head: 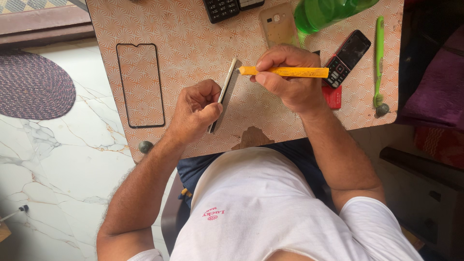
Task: The person pries open the back casing and frame of a mobile phone using a utility knife and a wooden stick, separating the internal components by hand.
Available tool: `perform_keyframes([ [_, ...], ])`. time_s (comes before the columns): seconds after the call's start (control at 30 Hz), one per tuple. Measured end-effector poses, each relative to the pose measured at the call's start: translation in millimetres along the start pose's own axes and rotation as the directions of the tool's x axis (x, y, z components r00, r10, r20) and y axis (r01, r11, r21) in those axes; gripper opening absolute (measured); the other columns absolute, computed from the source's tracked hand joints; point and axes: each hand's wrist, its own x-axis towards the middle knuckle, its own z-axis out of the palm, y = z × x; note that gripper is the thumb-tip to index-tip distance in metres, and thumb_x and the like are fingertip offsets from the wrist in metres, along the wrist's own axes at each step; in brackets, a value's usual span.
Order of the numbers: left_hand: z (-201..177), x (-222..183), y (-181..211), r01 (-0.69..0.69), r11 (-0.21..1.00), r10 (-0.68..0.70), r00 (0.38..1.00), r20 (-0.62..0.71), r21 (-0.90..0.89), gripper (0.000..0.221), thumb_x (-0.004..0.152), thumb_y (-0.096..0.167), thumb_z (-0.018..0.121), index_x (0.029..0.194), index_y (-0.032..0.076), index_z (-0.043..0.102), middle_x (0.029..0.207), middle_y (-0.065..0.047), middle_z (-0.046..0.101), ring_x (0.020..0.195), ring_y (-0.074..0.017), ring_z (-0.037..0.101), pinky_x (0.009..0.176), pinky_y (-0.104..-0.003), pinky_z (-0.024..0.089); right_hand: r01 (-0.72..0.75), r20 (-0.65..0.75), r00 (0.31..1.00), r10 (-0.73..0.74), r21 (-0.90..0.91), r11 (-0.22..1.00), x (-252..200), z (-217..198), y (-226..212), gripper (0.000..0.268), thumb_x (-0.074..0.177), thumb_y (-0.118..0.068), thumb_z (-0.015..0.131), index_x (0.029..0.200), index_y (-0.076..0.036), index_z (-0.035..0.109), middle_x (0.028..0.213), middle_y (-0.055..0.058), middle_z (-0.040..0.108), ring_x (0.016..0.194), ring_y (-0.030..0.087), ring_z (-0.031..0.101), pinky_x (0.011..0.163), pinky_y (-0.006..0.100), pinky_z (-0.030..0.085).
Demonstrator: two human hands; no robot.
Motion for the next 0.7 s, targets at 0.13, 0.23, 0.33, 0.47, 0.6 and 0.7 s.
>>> perform_keyframes([
  [0.13, 0.4, 0.6, 0.4, 0.002, 1.000, -0.002, 1.000, 0.003, -0.001, 0.011, 0.078, 0.010, 0.060, 0.085, 0.002, 0.058, 0.074, 0.003, 0.052, 0.065, -0.0047, 0.046, 0.054, -0.023, 0.039, 0.000, -0.005, 1.000, 0.000, 0.054, 0.999, -0.7, -0.1, 0.4, 0.007, 0.097, 0.000, 0.071, 0.102, 0.003, 0.067, 0.100, 0.009, 0.070, 0.085, 0.016, 0.074, 0.078, 0.026, 0.063],
  [0.23, 1.0, 0.3, 1.0, -0.003, 1.000, 0.003, 1.000, 0.008, 0.003, 0.010, 0.079, 0.010, 0.060, 0.085, 0.002, 0.058, 0.075, 0.003, 0.052, 0.066, -0.0046, 0.046, 0.055, -0.023, 0.039, 0.008, 0.002, 1.000, -0.009, 0.045, 0.999, -0.4, -0.6, 1.1, 0.006, 0.096, 0.001, 0.072, 0.101, 0.003, 0.068, 0.101, 0.010, 0.070, 0.085, 0.016, 0.074, 0.078, 0.027, 0.064],
  [0.33, 1.8, 0.2, 1.7, -0.002, 1.000, 0.002, 1.000, 0.004, 0.023, 0.010, 0.079, 0.010, 0.060, 0.085, 0.002, 0.058, 0.075, 0.003, 0.052, 0.066, -0.0043, 0.046, 0.055, -0.023, 0.039, -0.018, -0.005, 1.000, 0.019, 0.051, 0.999, -0.2, -0.9, 1.7, 0.007, 0.096, 0.001, 0.072, 0.102, 0.003, 0.068, 0.100, 0.010, 0.070, 0.085, 0.016, 0.074, 0.078, 0.026, 0.063],
  [0.47, 1.7, 0.2, 2.1, 0.030, 0.999, -0.030, 1.000, -0.004, 0.029, 0.010, 0.079, 0.010, 0.061, 0.084, 0.002, 0.058, 0.074, 0.004, 0.052, 0.066, -0.0039, 0.046, 0.054, -0.023, 0.039, -0.039, 0.001, 0.999, 0.039, 0.061, 0.997, 0.1, -1.8, 2.1, 0.007, 0.096, 0.001, 0.072, 0.102, 0.002, 0.068, 0.101, 0.010, 0.071, 0.086, 0.015, 0.074, 0.079, 0.026, 0.063],
  [0.6, 1.3, -0.1, 2.2, 0.022, 1.000, -0.022, 1.000, 0.020, 0.016, 0.009, 0.079, 0.009, 0.061, 0.084, 0.002, 0.058, 0.074, 0.004, 0.051, 0.065, -0.0039, 0.047, 0.054, -0.023, 0.039, -0.051, 0.027, 0.998, 0.050, 0.049, 0.997, 0.5, -6.9, 1.5, 0.008, 0.095, 0.001, 0.072, 0.102, 0.001, 0.068, 0.101, 0.009, 0.071, 0.085, 0.014, 0.073, 0.076, 0.023, 0.060],
  [0.7, 0.4, -0.1, 4.4, 0.029, 0.999, -0.030, 0.999, 0.041, 0.025, 0.009, 0.078, 0.008, 0.062, 0.083, 0.002, 0.058, 0.073, 0.005, 0.051, 0.063, -0.0039, 0.046, 0.052, -0.023, 0.038, -0.021, 0.074, 0.997, 0.023, -0.023, 1.000, 2.7, -14.6, -2.1, 0.013, 0.093, 0.002, 0.076, 0.103, 0.001, 0.068, 0.098, 0.009, 0.070, 0.083, 0.011, 0.068, 0.074, 0.021, 0.056],
])
